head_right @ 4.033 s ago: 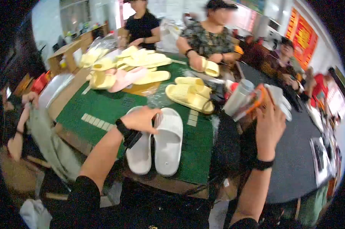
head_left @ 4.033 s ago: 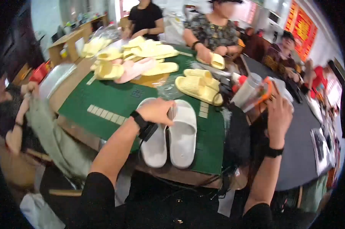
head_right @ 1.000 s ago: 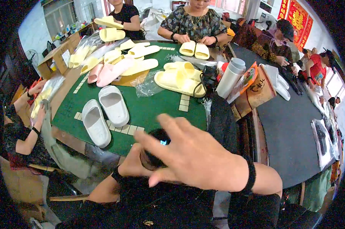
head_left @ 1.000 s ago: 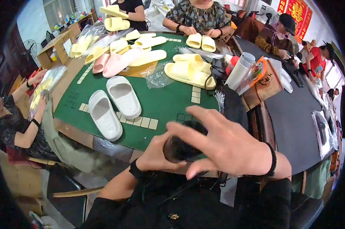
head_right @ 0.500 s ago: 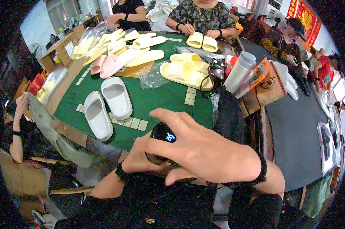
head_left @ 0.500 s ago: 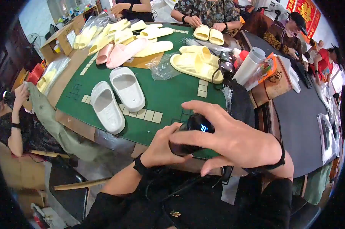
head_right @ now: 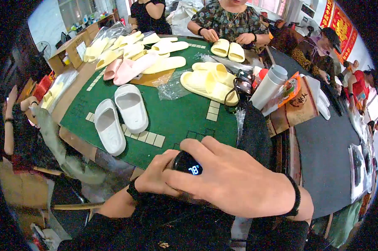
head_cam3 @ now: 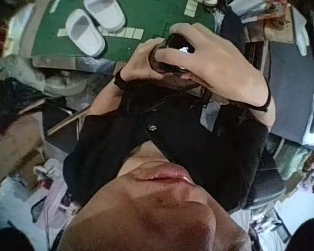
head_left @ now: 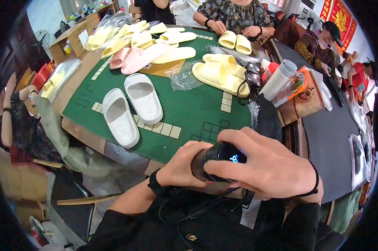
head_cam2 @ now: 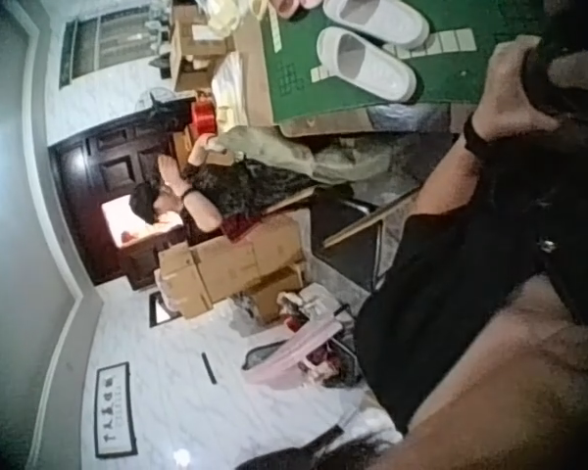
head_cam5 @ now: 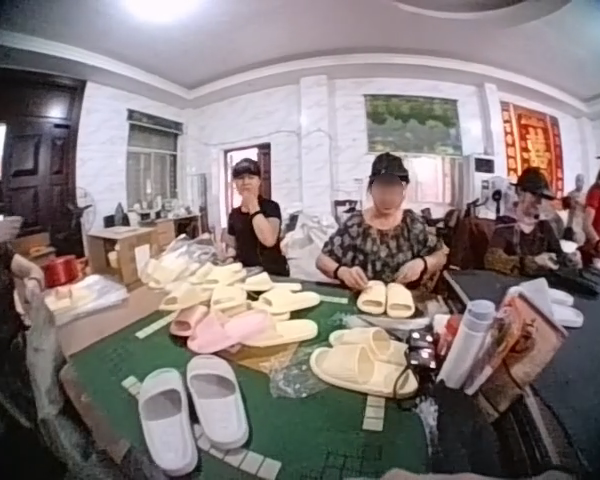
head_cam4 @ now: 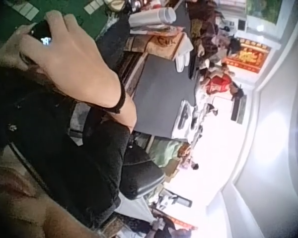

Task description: Manually attaching tags or components to white slippers.

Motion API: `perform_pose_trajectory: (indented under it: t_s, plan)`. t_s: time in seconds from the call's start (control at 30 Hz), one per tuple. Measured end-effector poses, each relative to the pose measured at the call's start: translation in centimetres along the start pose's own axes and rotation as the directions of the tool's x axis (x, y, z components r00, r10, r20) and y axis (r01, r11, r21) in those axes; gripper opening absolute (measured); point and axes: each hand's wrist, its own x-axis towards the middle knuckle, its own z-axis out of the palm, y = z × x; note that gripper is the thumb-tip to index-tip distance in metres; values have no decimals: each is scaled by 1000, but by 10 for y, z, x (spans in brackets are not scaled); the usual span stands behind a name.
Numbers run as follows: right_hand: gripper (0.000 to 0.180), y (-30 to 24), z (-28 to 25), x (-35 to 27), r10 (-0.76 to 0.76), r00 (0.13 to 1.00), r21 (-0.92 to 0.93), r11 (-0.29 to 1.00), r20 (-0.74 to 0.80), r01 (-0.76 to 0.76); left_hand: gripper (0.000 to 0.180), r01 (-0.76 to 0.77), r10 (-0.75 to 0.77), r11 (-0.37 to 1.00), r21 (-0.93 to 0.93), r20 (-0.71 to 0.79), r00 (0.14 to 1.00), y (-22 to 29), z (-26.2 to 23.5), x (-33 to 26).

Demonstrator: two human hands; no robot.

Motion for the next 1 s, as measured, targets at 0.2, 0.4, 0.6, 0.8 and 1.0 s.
perform_pose_trajectory:
  t_s: [0.2, 0.4, 0.6, 0.8, 1.0]
  plan:
    - [52, 9, -4, 3, -226, 973, 7, 974, 57, 226, 79, -100, 100, 993, -66, 3, 995, 0, 0, 5]
    - [45, 10, 0, 3, -223, 972, 84, 973, 76, 216, 81, -152, 153, 976, -158, -7, 988, -2, 4, 7]
    - [72, -11, 1, 6, 263, 956, 75, 959, 133, -274, 80, -186, 186, 982, 25, 2, 983, -8, 1, 3]
    - [54, -14, 0, 3, 166, 983, 60, 984, 75, -170, 87, -172, 172, 985, 10, -6, 985, -6, 3, 3]
    - [52, -11, -11, 0, 25, 989, 21, 999, 147, -28, 76, -236, 237, 972, 15, -30, 971, -1, 0, 7]
